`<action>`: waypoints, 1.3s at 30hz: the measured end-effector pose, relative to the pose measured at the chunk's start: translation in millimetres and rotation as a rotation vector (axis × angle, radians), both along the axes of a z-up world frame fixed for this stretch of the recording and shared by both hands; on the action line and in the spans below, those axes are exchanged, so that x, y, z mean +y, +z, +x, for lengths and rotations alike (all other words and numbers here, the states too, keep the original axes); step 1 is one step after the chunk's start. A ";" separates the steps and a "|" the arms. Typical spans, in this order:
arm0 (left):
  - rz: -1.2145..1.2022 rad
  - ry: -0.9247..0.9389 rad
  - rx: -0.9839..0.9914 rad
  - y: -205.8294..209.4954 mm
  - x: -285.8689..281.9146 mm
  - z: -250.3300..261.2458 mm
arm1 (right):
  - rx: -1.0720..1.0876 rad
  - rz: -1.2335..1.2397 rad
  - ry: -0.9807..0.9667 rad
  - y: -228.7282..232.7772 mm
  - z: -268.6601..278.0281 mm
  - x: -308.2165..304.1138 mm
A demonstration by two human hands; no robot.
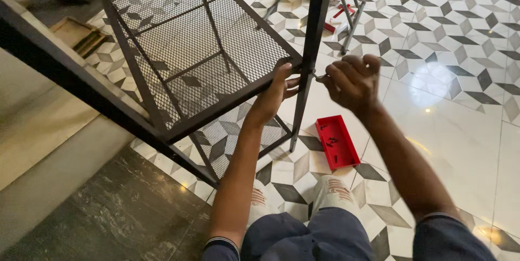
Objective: The person assembles a metal mesh shelving unit by attaching a mesh panel to the frame using bolts and an Allen key. They repeatedly insert and tighten bolts at multiple connection points along the frame edges.
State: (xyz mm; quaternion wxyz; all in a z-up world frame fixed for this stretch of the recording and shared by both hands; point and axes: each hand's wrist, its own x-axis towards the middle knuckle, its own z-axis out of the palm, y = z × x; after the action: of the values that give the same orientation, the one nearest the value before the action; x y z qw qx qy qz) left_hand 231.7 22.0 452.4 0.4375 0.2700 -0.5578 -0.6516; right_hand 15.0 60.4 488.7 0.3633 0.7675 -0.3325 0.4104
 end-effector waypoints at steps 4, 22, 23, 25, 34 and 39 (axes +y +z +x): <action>0.001 -0.004 0.031 1.5 0.5 1.5 | -0.558 0.200 0.022 -39.1 57.9 19.0; 0.023 -0.040 0.023 -10.8 -1.7 2.7 | -0.723 0.705 -0.016 9.7 92.3 68.5; 0.032 -0.046 0.036 -11.7 -1.9 3.2 | -0.839 0.781 -0.002 8.5 97.3 67.3; 0.006 -0.055 0.013 -11.7 -2.0 5.5 | -0.963 0.830 0.014 8.6 105.0 67.3; -0.048 -0.035 0.002 -5.3 0.2 9.1 | -0.672 0.732 -0.250 19.9 103.4 77.2; -0.030 -0.027 0.006 -8.6 3.0 10.0 | -0.757 0.810 -0.266 17.2 105.6 74.7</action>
State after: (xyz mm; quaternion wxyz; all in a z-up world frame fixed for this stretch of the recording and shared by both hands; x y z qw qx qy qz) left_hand 241.6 25.0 443.8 0.4342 0.2539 -0.5697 -0.6500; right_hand 120.5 135.1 505.9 -0.0557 0.5965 -0.6641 0.4472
